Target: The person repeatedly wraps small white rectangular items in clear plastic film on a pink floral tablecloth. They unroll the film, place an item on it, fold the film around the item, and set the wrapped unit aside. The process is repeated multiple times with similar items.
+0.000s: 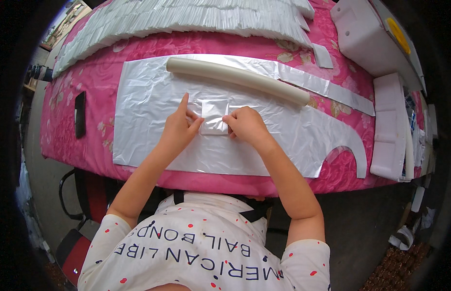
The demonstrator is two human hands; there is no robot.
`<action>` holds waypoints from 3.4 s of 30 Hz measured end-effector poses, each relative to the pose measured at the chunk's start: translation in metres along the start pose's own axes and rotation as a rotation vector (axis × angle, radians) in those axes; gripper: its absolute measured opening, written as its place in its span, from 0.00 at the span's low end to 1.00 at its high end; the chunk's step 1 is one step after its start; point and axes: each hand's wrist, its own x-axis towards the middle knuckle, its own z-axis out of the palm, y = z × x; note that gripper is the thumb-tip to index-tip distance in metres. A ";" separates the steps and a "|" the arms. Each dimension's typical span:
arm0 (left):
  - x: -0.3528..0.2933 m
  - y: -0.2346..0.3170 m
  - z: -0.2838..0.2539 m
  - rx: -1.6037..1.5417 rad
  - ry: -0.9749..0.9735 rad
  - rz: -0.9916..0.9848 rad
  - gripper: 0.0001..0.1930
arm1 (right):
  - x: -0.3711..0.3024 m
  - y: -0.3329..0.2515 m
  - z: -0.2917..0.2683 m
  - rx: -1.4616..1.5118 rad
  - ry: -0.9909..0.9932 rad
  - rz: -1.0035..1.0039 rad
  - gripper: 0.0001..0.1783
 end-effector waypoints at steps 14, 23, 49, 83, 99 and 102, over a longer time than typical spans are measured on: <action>0.002 -0.013 0.045 0.579 -0.061 0.486 0.51 | 0.008 0.002 0.000 0.067 -0.028 0.022 0.17; 0.002 -0.018 0.050 0.557 -0.005 0.531 0.54 | -0.023 -0.001 0.010 -0.499 0.252 -0.147 0.11; -0.105 -0.028 -0.034 -0.211 -0.207 0.444 0.36 | -0.050 0.013 0.030 0.236 -0.050 -0.817 0.15; -0.049 0.010 0.007 0.147 -0.247 0.413 0.36 | -0.055 0.073 -0.057 -0.549 0.347 -0.535 0.29; -0.035 0.051 0.086 0.344 -0.340 0.700 0.38 | -0.114 0.261 -0.163 -0.706 0.864 -0.216 0.23; -0.036 0.061 0.092 0.322 -0.386 0.739 0.37 | -0.130 0.292 -0.192 -0.641 1.015 -0.045 0.20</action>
